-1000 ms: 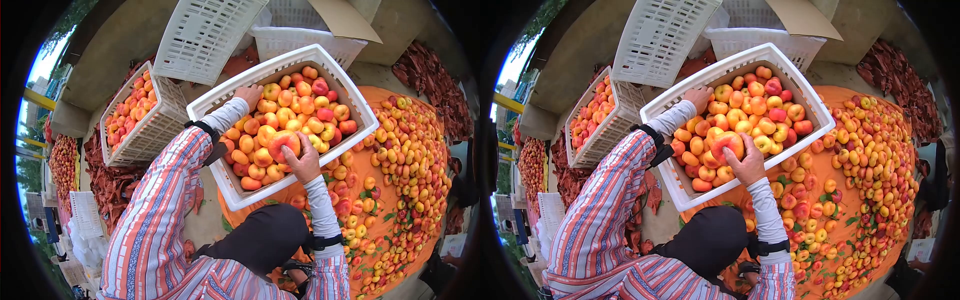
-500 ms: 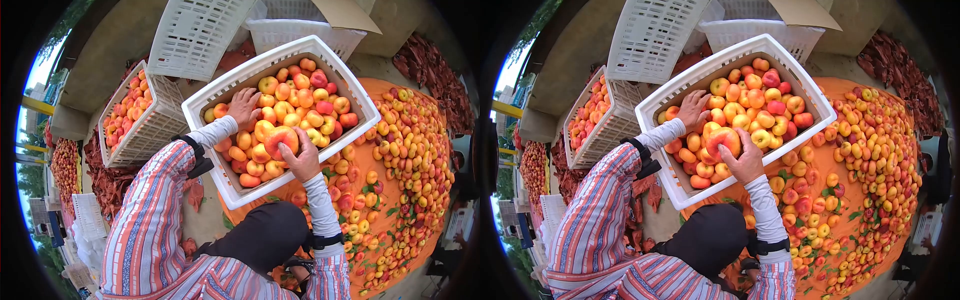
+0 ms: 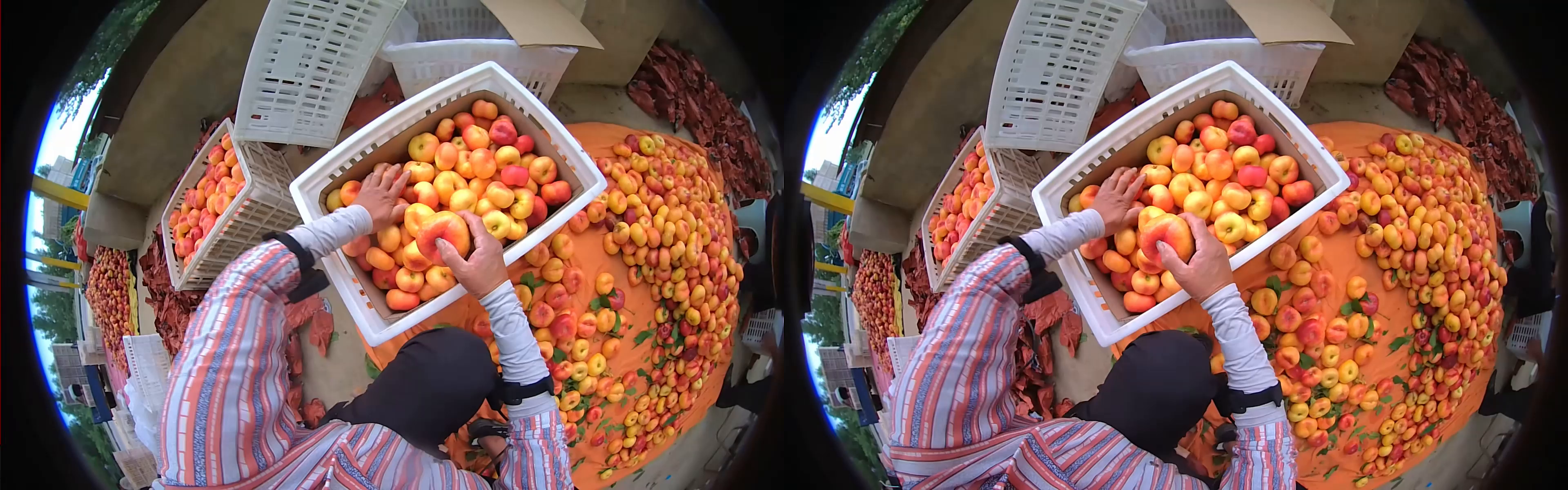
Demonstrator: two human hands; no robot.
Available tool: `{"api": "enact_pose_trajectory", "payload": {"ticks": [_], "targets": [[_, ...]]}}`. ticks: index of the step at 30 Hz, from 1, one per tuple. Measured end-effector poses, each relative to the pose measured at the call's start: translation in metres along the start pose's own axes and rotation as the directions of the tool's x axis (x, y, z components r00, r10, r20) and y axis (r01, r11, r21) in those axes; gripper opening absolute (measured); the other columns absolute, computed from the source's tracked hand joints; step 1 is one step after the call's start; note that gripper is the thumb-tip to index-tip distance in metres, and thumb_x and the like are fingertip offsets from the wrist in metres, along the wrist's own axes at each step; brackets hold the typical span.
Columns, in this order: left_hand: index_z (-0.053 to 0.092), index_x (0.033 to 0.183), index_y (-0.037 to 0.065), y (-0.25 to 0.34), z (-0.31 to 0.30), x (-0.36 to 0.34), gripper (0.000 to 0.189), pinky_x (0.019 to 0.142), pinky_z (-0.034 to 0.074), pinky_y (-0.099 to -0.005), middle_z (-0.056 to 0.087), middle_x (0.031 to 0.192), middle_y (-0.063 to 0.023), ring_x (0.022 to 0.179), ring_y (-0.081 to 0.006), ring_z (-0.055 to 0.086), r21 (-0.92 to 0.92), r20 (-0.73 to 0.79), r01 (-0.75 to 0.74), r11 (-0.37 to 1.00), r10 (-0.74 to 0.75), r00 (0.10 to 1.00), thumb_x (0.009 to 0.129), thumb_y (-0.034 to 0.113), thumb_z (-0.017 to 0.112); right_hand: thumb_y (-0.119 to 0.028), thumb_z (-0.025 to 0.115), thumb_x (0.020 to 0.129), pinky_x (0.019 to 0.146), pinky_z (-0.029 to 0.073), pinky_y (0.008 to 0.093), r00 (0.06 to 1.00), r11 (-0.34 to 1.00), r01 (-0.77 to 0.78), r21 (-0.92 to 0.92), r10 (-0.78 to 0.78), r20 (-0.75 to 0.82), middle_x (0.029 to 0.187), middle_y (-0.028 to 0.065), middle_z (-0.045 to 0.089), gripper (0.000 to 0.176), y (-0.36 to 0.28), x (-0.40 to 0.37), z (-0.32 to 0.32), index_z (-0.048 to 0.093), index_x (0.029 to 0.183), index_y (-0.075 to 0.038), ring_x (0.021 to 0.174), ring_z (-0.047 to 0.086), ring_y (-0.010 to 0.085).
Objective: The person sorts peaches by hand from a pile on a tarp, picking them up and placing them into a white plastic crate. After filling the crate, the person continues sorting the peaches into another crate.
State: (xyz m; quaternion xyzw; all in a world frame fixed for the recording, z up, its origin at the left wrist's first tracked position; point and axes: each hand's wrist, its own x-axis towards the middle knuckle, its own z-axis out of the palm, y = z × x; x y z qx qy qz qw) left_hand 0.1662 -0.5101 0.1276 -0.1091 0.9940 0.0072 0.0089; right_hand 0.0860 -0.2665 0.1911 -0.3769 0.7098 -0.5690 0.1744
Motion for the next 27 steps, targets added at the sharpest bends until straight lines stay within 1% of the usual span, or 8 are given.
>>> {"api": "enact_pose_trajectory", "payload": {"ticks": [2, 3, 5, 12, 16, 19, 23, 27], "targets": [[0.035, 0.131, 0.009, -0.002, -0.016, 0.011, 0.06, 0.104, 0.022, -0.0456, 0.033, 0.136, -0.0151, 0.127, -0.0313, 0.028, 0.105, -0.057, -0.044, 0.993, 0.051, 0.997, 0.08, 0.032, 0.053, -0.031, 0.067, 0.073, 0.076, 0.049, 0.0347, 1.0, 1.0, 0.001, 0.008, -0.001, -0.001, 0.094, 0.0195, 0.06, 0.055, -0.002, 0.001, -0.001, 0.048, 0.113, 0.001, 0.085, 0.061, 0.028], [0.038, 0.128, 0.004, -0.002, -0.026, 0.028, 0.059, 0.1, 0.029, -0.0425, 0.039, 0.129, -0.0165, 0.12, -0.0325, 0.037, 0.053, -0.217, -0.044, 0.998, 0.054, 0.975, 0.077, 0.029, 0.057, -0.031, 0.067, 0.073, 0.076, 0.049, 0.0348, 1.0, 1.0, -0.012, 0.021, 0.012, 0.004, 0.094, 0.0194, 0.06, 0.055, -0.003, 0.001, -0.001, 0.048, 0.113, 0.001, 0.085, 0.061, 0.0281], [0.043, 0.123, 0.005, 0.008, -0.041, 0.064, 0.053, 0.094, 0.037, -0.0405, 0.044, 0.122, -0.0155, 0.11, -0.0328, 0.046, -0.239, -0.194, 0.021, 0.971, -0.069, 0.979, 0.077, 0.028, 0.058, -0.031, 0.067, 0.073, 0.076, 0.049, 0.0348, 1.0, 0.999, -0.026, 0.044, 0.026, 0.007, 0.094, 0.0195, 0.06, 0.055, -0.002, 0.002, 0.001, 0.048, 0.114, 0.001, 0.084, 0.061, 0.0283], [0.039, 0.127, 0.012, 0.043, -0.02, 0.135, 0.058, 0.086, 0.044, -0.0415, 0.045, 0.12, -0.0147, 0.106, -0.0322, 0.051, -0.19, 0.218, 0.143, 0.971, -0.101, 0.971, 0.075, 0.027, 0.06, -0.033, 0.067, 0.073, 0.077, 0.048, 0.0345, 0.998, 0.999, -0.043, 0.007, 0.043, 0.035, 0.095, 0.0189, 0.059, 0.054, -0.004, 0.002, -0.003, 0.048, 0.113, 0.0, 0.087, 0.06, 0.0299], [0.04, 0.124, 0.009, 0.057, -0.046, 0.144, 0.058, 0.096, 0.035, -0.0438, 0.039, 0.131, -0.0162, 0.114, -0.0289, 0.046, 0.19, 0.32, -0.041, 0.981, -0.023, 0.947, 0.073, 0.027, 0.059, -0.032, 0.066, 0.074, 0.077, 0.048, 0.035, 0.998, 0.999, -0.031, 0.018, 0.03, 0.046, 0.096, 0.0181, 0.059, 0.053, -0.006, 0.002, -0.006, 0.048, 0.113, -0.001, 0.086, 0.061, 0.0301], [0.039, 0.124, 0.005, 0.054, -0.016, 0.138, 0.061, 0.101, 0.027, -0.0468, 0.037, 0.132, -0.0161, 0.121, -0.0295, 0.038, 0.253, 0.038, -0.06, 0.966, 0.052, 0.998, 0.073, 0.035, 0.058, -0.031, 0.066, 0.074, 0.076, 0.049, 0.0352, 0.997, 0.999, -0.045, 0.006, 0.045, 0.057, 0.095, 0.0175, 0.06, 0.053, -0.008, 0.001, -0.007, 0.047, 0.113, -0.002, 0.085, 0.061, 0.0305], [0.027, 0.135, 0.004, 0.056, 0.003, 0.106, 0.08, 0.105, 0.018, -0.05, 0.025, 0.14, -0.0182, 0.131, -0.0312, 0.022, -0.024, -0.063, -0.036, 0.999, 0.034, 0.997, 0.078, 0.057, 0.046, -0.032, 0.066, 0.074, 0.075, 0.049, 0.0355, 0.997, 1.0, -0.005, -0.008, 0.005, 0.074, 0.095, 0.0174, 0.06, 0.053, -0.01, 0.001, -0.01, 0.047, 0.114, -0.002, 0.085, 0.061, 0.0306], [0.02, 0.139, 0.005, 0.05, 0.009, 0.118, 0.087, 0.107, 0.012, -0.0494, 0.021, 0.143, -0.0186, 0.134, -0.0292, 0.017, 0.093, -0.076, -0.058, 0.994, 0.065, 0.995, 0.079, 0.065, 0.039, -0.031, 0.067, 0.073, 0.077, 0.049, 0.0352, 0.997, 1.0, -0.016, 0.004, 0.016, 0.072, 0.098, 0.0175, 0.06, 0.054, -0.008, -0.001, -0.005, 0.047, 0.114, -0.001, 0.087, 0.061, 0.0305]]}}
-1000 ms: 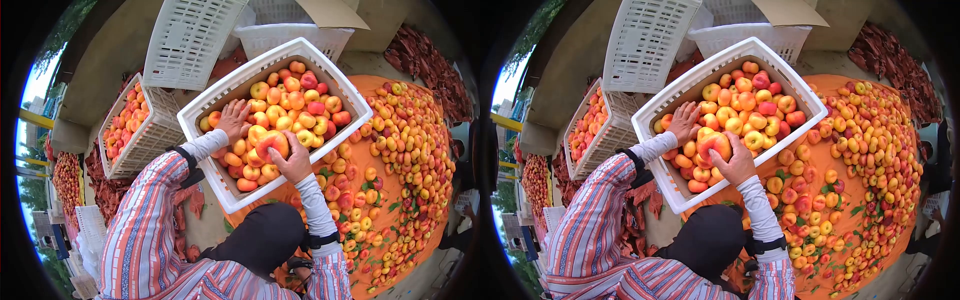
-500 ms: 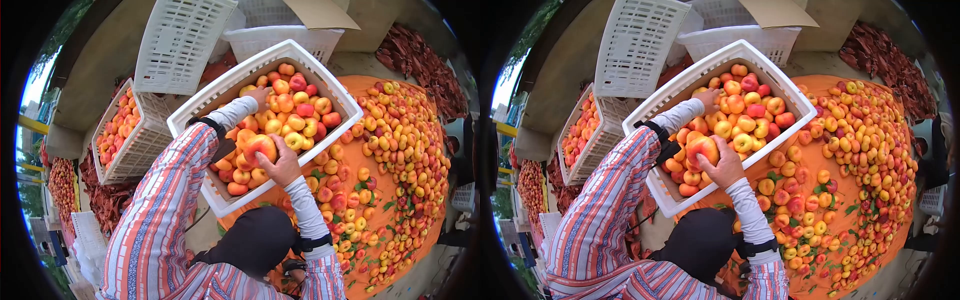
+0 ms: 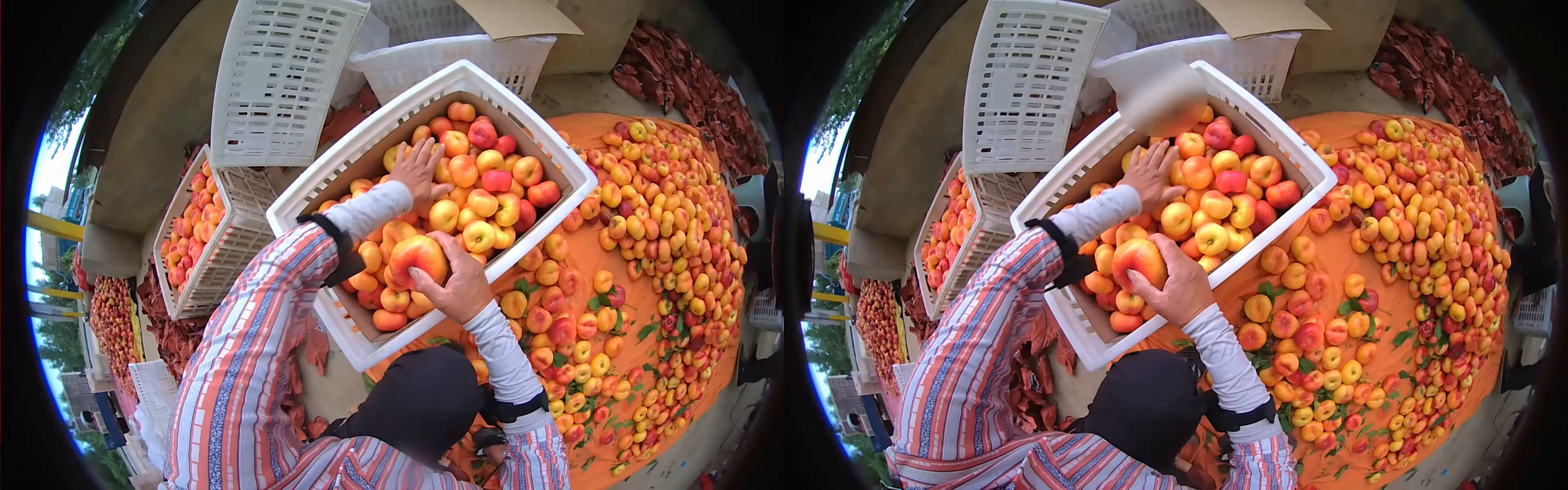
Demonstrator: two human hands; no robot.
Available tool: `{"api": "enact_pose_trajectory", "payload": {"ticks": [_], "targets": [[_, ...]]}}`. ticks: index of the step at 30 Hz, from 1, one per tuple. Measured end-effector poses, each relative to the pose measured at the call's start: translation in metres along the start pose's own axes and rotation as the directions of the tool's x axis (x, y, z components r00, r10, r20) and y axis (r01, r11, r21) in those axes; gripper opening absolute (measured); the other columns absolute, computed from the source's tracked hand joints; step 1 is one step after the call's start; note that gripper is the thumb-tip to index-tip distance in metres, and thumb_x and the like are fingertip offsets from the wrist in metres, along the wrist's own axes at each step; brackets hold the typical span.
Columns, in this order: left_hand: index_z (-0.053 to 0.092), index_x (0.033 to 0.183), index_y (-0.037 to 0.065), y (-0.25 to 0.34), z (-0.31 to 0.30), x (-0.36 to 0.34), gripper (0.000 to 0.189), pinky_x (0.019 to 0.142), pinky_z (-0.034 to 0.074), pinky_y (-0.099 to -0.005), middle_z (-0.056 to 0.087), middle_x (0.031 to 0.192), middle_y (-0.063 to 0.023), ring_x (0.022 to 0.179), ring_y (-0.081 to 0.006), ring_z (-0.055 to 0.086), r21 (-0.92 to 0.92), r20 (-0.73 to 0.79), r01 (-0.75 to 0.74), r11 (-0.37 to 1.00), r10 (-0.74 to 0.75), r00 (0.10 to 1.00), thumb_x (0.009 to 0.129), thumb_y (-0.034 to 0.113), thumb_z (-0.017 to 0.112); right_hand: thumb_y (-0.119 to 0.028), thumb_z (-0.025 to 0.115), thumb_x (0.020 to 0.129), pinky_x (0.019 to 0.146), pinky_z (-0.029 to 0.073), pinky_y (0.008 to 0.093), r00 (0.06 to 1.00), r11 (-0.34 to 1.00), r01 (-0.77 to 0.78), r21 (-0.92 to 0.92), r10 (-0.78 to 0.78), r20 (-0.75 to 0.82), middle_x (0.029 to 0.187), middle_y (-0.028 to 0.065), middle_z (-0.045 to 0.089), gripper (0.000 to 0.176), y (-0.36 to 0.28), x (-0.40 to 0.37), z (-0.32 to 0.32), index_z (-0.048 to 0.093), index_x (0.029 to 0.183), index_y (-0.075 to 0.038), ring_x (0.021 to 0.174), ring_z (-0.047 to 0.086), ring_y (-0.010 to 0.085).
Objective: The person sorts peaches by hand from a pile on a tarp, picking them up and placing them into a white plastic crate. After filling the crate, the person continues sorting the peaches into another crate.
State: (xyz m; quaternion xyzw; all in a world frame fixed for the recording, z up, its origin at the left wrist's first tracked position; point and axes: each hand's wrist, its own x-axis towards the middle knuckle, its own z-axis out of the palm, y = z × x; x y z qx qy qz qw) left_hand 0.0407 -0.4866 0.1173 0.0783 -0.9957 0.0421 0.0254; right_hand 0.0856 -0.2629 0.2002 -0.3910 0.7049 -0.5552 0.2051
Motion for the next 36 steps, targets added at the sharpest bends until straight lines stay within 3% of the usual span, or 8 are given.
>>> {"api": "enact_pose_trajectory", "payload": {"ticks": [4, 10, 19, 23, 26, 27, 31, 36], "targets": [[0.019, 0.139, 0.004, -0.002, -0.007, 0.01, 0.086, 0.107, 0.011, -0.05, 0.019, 0.144, -0.0166, 0.135, -0.0287, 0.014, -0.151, 0.227, 0.076, 0.986, -0.04, 0.973, 0.081, 0.067, 0.03, -0.032, 0.067, 0.073, 0.077, 0.049, 0.035, 1.0, 1.0, 0.014, 0.015, -0.013, -0.009, 0.1, 0.0169, 0.059, 0.055, 0.005, 0.0, -0.001, 0.047, 0.114, -0.001, 0.088, 0.061, 0.0303], [0.041, 0.125, 0.002, 0.015, -0.023, 0.049, 0.054, 0.104, 0.021, -0.0469, 0.034, 0.134, -0.0207, 0.126, -0.0357, 0.029, -0.218, -0.339, -0.161, 0.963, 0.08, 0.937, 0.087, 0.041, 0.041, -0.031, 0.067, 0.073, 0.077, 0.049, 0.0342, 1.0, 1.0, -0.008, 0.017, 0.008, -0.005, 0.1, 0.016, 0.059, 0.054, 0.003, 0.001, -0.003, 0.047, 0.114, -0.002, 0.088, 0.061, 0.0295], [0.028, 0.134, 0.0, 0.01, 0.008, 0.067, 0.085, 0.108, 0.015, -0.044, 0.027, 0.14, -0.019, 0.131, -0.0307, 0.023, -0.247, -0.014, 0.028, 0.969, -0.032, 0.999, 0.08, 0.066, 0.033, -0.032, 0.067, 0.073, 0.08, 0.048, 0.0362, 1.0, 1.0, 0.017, -0.016, -0.017, -0.005, 0.105, 0.0212, 0.057, 0.059, 0.006, 0.0, 0.0, 0.045, 0.116, 0.002, 0.093, 0.059, 0.0331], [0.045, 0.124, 0.006, 0.031, -0.005, 0.102, 0.06, 0.1, 0.029, -0.0425, 0.044, 0.126, -0.0159, 0.119, -0.0328, 0.039, -0.243, -0.378, -0.125, 0.962, 0.025, 0.925, 0.075, 0.037, 0.062, -0.032, 0.066, 0.072, 0.08, 0.047, 0.0369, 0.998, 0.999, 0.052, -0.015, -0.052, -0.03, 0.103, 0.0218, 0.056, 0.059, 0.01, -0.002, 0.0, 0.045, 0.117, 0.001, 0.093, 0.058, 0.0335], [0.058, 0.11, 0.016, 0.033, 0.004, 0.121, 0.04, 0.095, 0.035, -0.0417, 0.05, 0.117, -0.0126, 0.11, -0.0315, 0.044, -0.375, -0.204, -0.238, 0.896, 0.171, 0.964, 0.073, 0.031, 0.064, -0.032, 0.066, 0.072, 0.08, 0.047, 0.0371, 0.999, 0.999, 0.036, -0.033, -0.036, 0.007, 0.102, 0.0215, 0.056, 0.06, 0.012, 0.0, 0.0, 0.044, 0.117, 0.001, 0.093, 0.058, 0.0335], [0.063, 0.097, 0.018, 0.034, 0.0, 0.122, 0.025, 0.09, 0.039, -0.0411, 0.053, 0.109, -0.0101, 0.104, -0.0309, 0.046, -0.347, -0.283, -0.221, 0.911, 0.123, 0.951, 0.073, 0.027, 0.063, -0.031, 0.065, 0.072, 0.079, 0.048, 0.037, 0.998, 0.998, 0.058, -0.036, -0.058, 0.001, 0.101, 0.0213, 0.056, 0.06, 0.013, 0.0, 0.0, 0.043, 0.117, 0.001, 0.091, 0.058, 0.0337], [0.059, 0.108, 0.017, 0.019, -0.02, 0.137, 0.038, 0.091, 0.038, -0.0428, 0.052, 0.108, -0.0123, 0.105, -0.0329, 0.046, -0.252, 0.004, -0.016, 0.968, 0.018, 1.0, 0.083, 0.044, 0.046, -0.031, 0.066, 0.072, 0.078, 0.048, 0.037, 0.996, 0.995, 0.091, -0.03, -0.092, -0.016, 0.102, 0.0216, 0.056, 0.06, 0.013, 0.0, 0.0, 0.043, 0.117, 0.001, 0.089, 0.059, 0.0341], [0.039, 0.131, 0.018, 0.046, 0.001, 0.113, 0.059, 0.098, 0.03, -0.0464, 0.036, 0.132, -0.0153, 0.123, -0.0318, 0.033, -0.196, -0.054, -0.071, 0.978, 0.062, 0.997, 0.084, 0.054, 0.039, -0.024, 0.069, 0.072, 0.079, 0.048, 0.0319, 0.997, 0.998, 0.067, 0.0, -0.067, -0.039, 0.1, 0.017, 0.059, 0.056, 0.011, 0.0, 0.0, 0.046, 0.116, 0.002, 0.089, 0.061, 0.0267]]}}
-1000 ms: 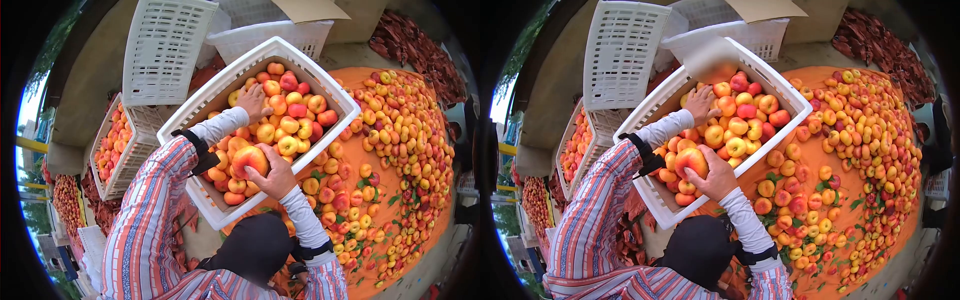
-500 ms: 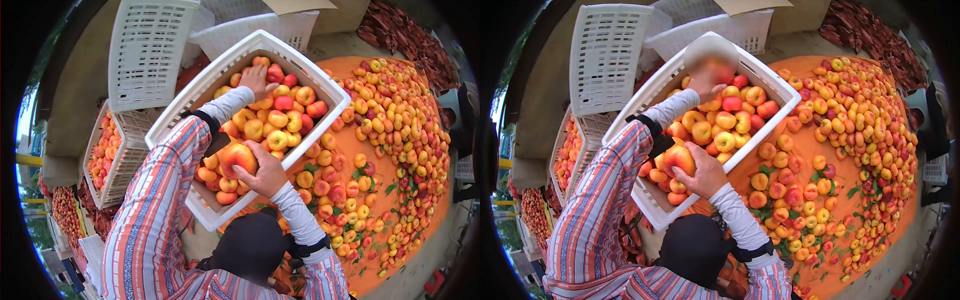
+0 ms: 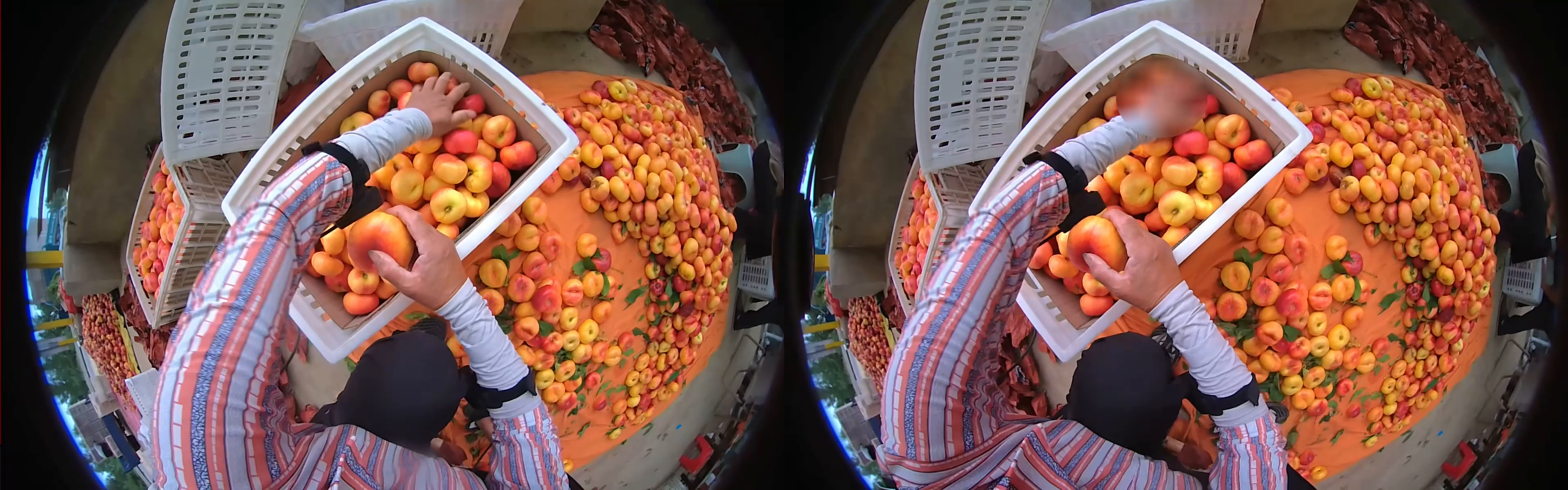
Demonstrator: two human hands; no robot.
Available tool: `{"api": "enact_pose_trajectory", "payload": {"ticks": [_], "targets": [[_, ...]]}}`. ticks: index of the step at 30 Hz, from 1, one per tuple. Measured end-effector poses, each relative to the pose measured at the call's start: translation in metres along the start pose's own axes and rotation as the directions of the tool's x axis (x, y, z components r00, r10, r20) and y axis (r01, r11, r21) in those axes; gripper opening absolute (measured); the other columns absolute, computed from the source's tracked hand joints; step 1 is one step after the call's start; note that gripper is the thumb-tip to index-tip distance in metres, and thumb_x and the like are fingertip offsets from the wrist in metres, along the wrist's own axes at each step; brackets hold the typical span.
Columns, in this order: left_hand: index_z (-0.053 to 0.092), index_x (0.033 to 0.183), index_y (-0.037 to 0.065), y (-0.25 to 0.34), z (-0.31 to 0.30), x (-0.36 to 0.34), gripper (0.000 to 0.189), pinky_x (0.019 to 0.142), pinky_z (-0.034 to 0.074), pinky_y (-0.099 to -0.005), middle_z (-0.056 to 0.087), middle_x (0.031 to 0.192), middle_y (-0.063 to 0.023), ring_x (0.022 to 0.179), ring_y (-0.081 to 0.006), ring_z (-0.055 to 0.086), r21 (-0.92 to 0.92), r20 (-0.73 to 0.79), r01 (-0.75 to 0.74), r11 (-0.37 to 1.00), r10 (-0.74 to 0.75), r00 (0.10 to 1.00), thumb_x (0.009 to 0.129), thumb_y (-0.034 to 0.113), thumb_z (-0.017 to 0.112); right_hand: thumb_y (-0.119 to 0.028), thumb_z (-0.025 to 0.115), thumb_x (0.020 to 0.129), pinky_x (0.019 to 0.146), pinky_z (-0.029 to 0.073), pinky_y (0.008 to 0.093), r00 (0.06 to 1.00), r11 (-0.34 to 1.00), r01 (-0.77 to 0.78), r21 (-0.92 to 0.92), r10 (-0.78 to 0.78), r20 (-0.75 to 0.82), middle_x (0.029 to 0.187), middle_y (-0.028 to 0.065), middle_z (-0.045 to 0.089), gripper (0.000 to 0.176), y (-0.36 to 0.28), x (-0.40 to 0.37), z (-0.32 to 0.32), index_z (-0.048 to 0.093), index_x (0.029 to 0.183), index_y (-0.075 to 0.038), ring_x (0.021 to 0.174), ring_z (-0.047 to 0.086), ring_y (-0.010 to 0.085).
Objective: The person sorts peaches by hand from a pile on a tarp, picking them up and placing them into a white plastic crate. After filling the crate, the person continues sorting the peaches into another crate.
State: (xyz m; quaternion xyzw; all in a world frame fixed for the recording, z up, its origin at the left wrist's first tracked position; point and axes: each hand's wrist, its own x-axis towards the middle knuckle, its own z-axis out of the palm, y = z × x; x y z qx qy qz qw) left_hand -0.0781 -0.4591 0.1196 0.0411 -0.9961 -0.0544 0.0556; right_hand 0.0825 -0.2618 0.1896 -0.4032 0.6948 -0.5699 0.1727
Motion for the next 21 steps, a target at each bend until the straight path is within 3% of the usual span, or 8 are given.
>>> {"api": "enact_pose_trajectory", "payload": {"ticks": [3, 6, 7, 8, 9, 11, 17, 21], "targets": [[0.035, 0.133, 0.019, -0.01, 0.005, 0.009, 0.065, 0.099, 0.022, -0.0527, 0.027, 0.141, -0.0126, 0.13, -0.0305, 0.024, -0.034, -0.023, -0.035, 0.999, 0.034, 0.999, 0.082, 0.059, 0.04, -0.021, 0.069, 0.072, 0.078, 0.049, 0.0306, 1.0, 0.999, 0.0, 0.038, 0.001, -0.016, 0.097, 0.0154, 0.06, 0.054, 0.0, -0.001, 0.0, 0.046, 0.115, 0.002, 0.087, 0.062, 0.0236], [0.043, 0.127, 0.018, 0.006, -0.001, 0.004, 0.06, 0.098, 0.023, -0.0536, 0.035, 0.136, -0.012, 0.127, -0.0314, 0.028, 0.147, -0.247, -0.203, 0.968, 0.235, 0.94, 0.079, 0.054, 0.048, -0.018, 0.069, 0.072, 0.076, 0.049, 0.0292, 0.999, 0.986, -0.005, 0.167, 0.012, -0.041, 0.095, 0.014, 0.06, 0.052, -0.002, -0.006, -0.002, 0.046, 0.114, 0.001, 0.086, 0.061, 0.0198], [0.05, 0.118, 0.016, 0.022, -0.021, -0.009, 0.052, 0.098, 0.026, -0.0498, 0.043, 0.127, -0.0111, 0.122, -0.0302, 0.034, 0.027, -0.319, -0.342, 0.939, 0.332, 0.888, 0.073, 0.042, 0.059, -0.018, 0.069, 0.072, 0.076, 0.049, 0.0289, 0.998, 0.977, 0.006, 0.213, 0.007, -0.059, 0.095, 0.0136, 0.06, 0.052, -0.003, -0.008, -0.004, 0.046, 0.114, 0.001, 0.085, 0.061, 0.0188], [0.054, 0.11, 0.015, 0.031, -0.027, -0.015, 0.047, 0.096, 0.031, -0.0437, 0.047, 0.121, -0.0103, 0.117, -0.0285, 0.039, -0.181, -0.271, -0.545, 0.819, 0.491, 0.828, 0.068, 0.033, 0.066, -0.017, 0.069, 0.072, 0.075, 0.049, 0.0285, 0.997, 0.965, 0.015, 0.261, 0.005, -0.077, 0.094, 0.0133, 0.06, 0.051, -0.004, -0.01, -0.004, 0.046, 0.114, 0.001, 0.085, 0.061, 0.0177], [0.053, 0.113, 0.012, 0.046, -0.044, -0.02, 0.052, 0.099, 0.031, -0.0405, 0.047, 0.122, -0.013, 0.118, -0.031, 0.039, -0.359, 0.249, -0.465, 0.809, 0.564, 0.788, 0.066, 0.028, 0.069, -0.017, 0.068, 0.071, 0.075, 0.05, 0.0285, 0.994, 0.957, 0.046, 0.286, -0.016, -0.109, 0.094, 0.0135, 0.06, 0.052, -0.001, -0.011, -0.001, 0.046, 0.114, 0.001, 0.084, 0.061, 0.0175], [0.055, 0.11, 0.012, 0.065, -0.037, -0.034, 0.048, 0.098, 0.032, -0.0403, 0.047, 0.121, -0.0127, 0.118, -0.0306, 0.039, -0.356, 0.479, -0.431, 0.829, 0.558, 0.678, 0.067, 0.028, 0.068, -0.017, 0.068, 0.071, 0.075, 0.049, 0.0285, 0.996, 0.961, 0.016, 0.276, 0.01, -0.093, 0.094, 0.0134, 0.06, 0.052, 0.001, -0.011, 0.0, 0.046, 0.114, 0.001, 0.084, 0.061, 0.0178], [0.058, 0.102, 0.009, 0.068, -0.003, -0.042, 0.038, 0.095, 0.035, -0.0397, 0.048, 0.12, -0.0118, 0.117, -0.0293, 0.04, -0.128, -0.002, -0.471, 0.873, 0.475, 0.88, 0.07, 0.028, 0.065, -0.018, 0.069, 0.071, 0.075, 0.049, 0.0287, 0.997, 0.978, 0.006, 0.21, 0.009, -0.073, 0.097, 0.0133, 0.059, 0.052, -0.003, -0.009, 0.001, 0.046, 0.114, 0.001, 0.085, 0.062, 0.0206], [0.061, 0.096, 0.007, 0.072, 0.002, -0.071, 0.033, 0.093, 0.037, -0.0393, 0.049, 0.119, -0.0112, 0.117, -0.0284, 0.041, -0.068, -0.248, -0.568, 0.82, 0.538, 0.806, 0.072, 0.029, 0.063, -0.025, 0.069, 0.069, 0.073, 0.05, 0.0342, 0.994, 0.994, 0.053, 0.1, -0.042, -0.101, 0.098, 0.0165, 0.058, 0.054, -0.001, -0.008, 0.003, 0.047, 0.113, -0.002, 0.083, 0.062, 0.0303]]}}
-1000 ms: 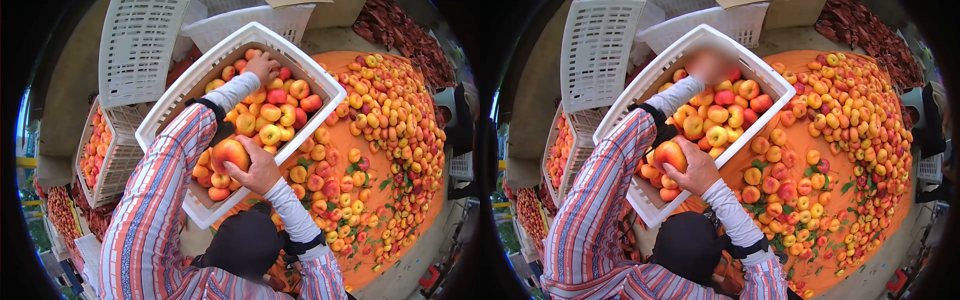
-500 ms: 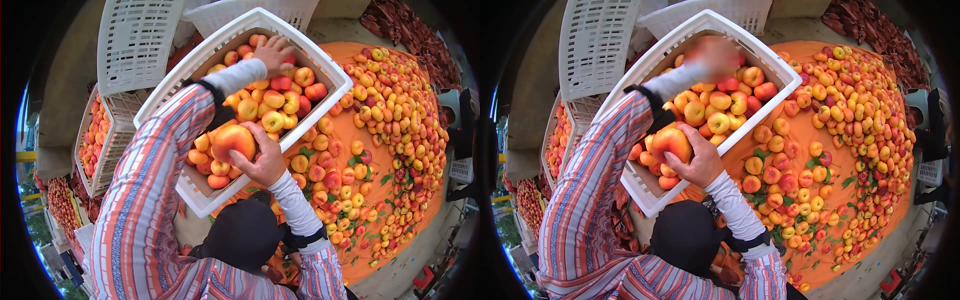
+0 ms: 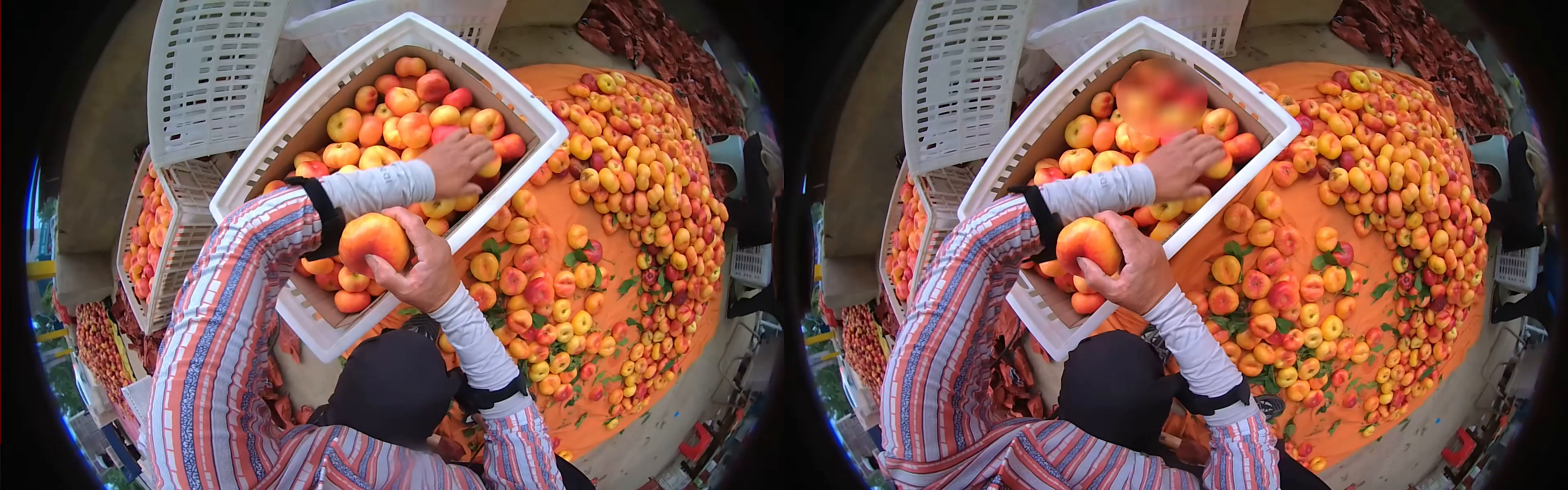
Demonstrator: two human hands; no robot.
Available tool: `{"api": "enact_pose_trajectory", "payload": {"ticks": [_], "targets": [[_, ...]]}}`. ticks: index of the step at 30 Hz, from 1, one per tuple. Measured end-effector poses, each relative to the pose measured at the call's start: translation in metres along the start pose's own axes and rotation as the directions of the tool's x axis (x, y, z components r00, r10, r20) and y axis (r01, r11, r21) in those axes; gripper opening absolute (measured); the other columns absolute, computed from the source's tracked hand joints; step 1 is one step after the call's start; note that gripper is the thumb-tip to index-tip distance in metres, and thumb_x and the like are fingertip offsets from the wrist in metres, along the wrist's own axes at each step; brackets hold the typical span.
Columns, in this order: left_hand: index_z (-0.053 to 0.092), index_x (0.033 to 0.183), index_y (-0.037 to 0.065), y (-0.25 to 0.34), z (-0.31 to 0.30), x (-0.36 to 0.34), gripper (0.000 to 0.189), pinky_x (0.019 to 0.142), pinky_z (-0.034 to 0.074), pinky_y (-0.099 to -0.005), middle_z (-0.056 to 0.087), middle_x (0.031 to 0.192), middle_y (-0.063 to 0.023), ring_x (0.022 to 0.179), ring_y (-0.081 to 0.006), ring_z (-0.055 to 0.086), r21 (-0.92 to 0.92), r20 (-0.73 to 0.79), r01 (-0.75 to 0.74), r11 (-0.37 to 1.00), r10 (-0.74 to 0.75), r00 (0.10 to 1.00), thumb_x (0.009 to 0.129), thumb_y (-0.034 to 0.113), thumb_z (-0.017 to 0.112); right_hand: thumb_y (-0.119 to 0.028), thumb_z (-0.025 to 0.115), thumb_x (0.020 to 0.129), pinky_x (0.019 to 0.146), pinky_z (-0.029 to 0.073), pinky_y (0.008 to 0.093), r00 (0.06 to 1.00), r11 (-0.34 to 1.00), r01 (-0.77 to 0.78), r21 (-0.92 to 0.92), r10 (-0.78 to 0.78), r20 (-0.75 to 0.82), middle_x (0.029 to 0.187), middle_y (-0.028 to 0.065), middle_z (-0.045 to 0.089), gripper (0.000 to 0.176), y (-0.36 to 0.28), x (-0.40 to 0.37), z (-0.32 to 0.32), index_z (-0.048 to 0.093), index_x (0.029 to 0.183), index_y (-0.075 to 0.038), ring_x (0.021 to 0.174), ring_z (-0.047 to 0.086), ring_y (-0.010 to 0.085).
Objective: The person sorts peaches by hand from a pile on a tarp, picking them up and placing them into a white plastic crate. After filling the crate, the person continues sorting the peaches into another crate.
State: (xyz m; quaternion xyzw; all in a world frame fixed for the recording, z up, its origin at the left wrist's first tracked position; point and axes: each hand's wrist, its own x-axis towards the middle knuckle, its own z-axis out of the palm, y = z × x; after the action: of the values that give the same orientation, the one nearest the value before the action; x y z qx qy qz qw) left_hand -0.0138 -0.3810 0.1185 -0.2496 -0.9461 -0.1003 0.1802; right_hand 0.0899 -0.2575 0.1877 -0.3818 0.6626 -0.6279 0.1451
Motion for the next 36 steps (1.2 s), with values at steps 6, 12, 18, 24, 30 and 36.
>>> {"api": "enact_pose_trajectory", "payload": {"ticks": [6, 12, 18, 24, 30, 36], "targets": [[0.047, 0.12, 0.005, -0.004, -0.039, -0.004, 0.045, 0.104, 0.025, -0.0423, 0.037, 0.132, -0.0168, 0.125, -0.0307, 0.031, -0.19, 0.175, 0.003, 0.982, 0.031, 0.984, 0.084, 0.032, 0.048, -0.021, 0.07, 0.07, 0.074, 0.05, 0.032, 0.999, 0.998, 0.024, -0.052, -0.022, 0.029, 0.095, 0.0158, 0.06, 0.053, -0.003, 0.001, -0.003, 0.047, 0.113, 0.0, 0.083, 0.063, 0.0257], [0.037, 0.13, 0.005, -0.011, 0.003, -0.013, 0.065, 0.106, 0.014, -0.0492, 0.03, 0.14, -0.0144, 0.132, -0.0277, 0.023, 0.052, 0.164, 0.226, 0.973, -0.231, 0.959, 0.085, 0.051, 0.039, -0.022, 0.069, 0.07, 0.075, 0.05, 0.0322, 1.0, 0.997, -0.003, -0.075, 0.005, 0.026, 0.096, 0.0159, 0.06, 0.053, -0.004, 0.001, -0.002, 0.047, 0.113, 0.0, 0.084, 0.063, 0.0262], [0.048, 0.121, 0.008, -0.011, 0.0, 0.013, 0.051, 0.103, 0.019, -0.0486, 0.041, 0.131, -0.0117, 0.127, -0.0249, 0.03, 0.06, 0.134, 0.146, 0.987, -0.153, 0.979, 0.084, 0.044, 0.047, -0.021, 0.068, 0.072, 0.077, 0.049, 0.0309, 0.999, 0.997, -0.009, -0.083, 0.012, 0.043, 0.097, 0.0155, 0.06, 0.052, -0.003, 0.0, 0.0, 0.047, 0.114, 0.001, 0.086, 0.062, 0.0242], [0.059, 0.097, 0.005, -0.015, -0.005, 0.057, 0.041, 0.069, 0.049, -0.0385, 0.057, 0.089, -0.0094, 0.082, -0.0281, 0.059, -0.033, 0.179, 0.208, 0.977, -0.199, 0.963, 0.068, 0.032, 0.068, -0.016, 0.065, 0.075, 0.08, 0.047, 0.0282, 0.974, 0.935, -0.109, 0.337, 0.167, -0.151, 0.102, 0.0122, 0.057, 0.05, -0.006, -0.012, -0.003, 0.044, 0.117, 0.003, 0.089, 0.058, 0.0172], [0.061, 0.089, 0.005, -0.003, 0.025, 0.089, 0.035, 0.071, 0.051, -0.0374, 0.061, 0.091, -0.0128, 0.086, -0.0276, 0.061, 0.059, 0.35, 0.312, 0.948, -0.312, 0.883, 0.068, 0.032, 0.067, -0.016, 0.058, 0.08, 0.085, 0.043, 0.0277, 0.862, 0.828, -0.218, 0.516, 0.411, -0.295, 0.105, 0.0104, 0.054, 0.047, 0.003, -0.049, -0.014, 0.042, 0.118, 0.006, 0.094, 0.053, 0.0147], [0.06, 0.103, 0.002, -0.033, -0.007, 0.075, 0.047, 0.08, 0.047, -0.038, 0.062, 0.096, -0.0177, 0.091, -0.0296, 0.059, -0.244, 0.352, 0.519, 0.82, -0.423, 0.835, 0.07, 0.036, 0.063, -0.02, 0.057, 0.08, 0.083, 0.043, 0.0278, 0.855, 0.871, -0.255, 0.419, 0.405, -0.322, 0.103, 0.01, 0.054, 0.045, -0.002, -0.067, -0.025, 0.044, 0.115, 0.006, 0.092, 0.053, 0.0151]]}}
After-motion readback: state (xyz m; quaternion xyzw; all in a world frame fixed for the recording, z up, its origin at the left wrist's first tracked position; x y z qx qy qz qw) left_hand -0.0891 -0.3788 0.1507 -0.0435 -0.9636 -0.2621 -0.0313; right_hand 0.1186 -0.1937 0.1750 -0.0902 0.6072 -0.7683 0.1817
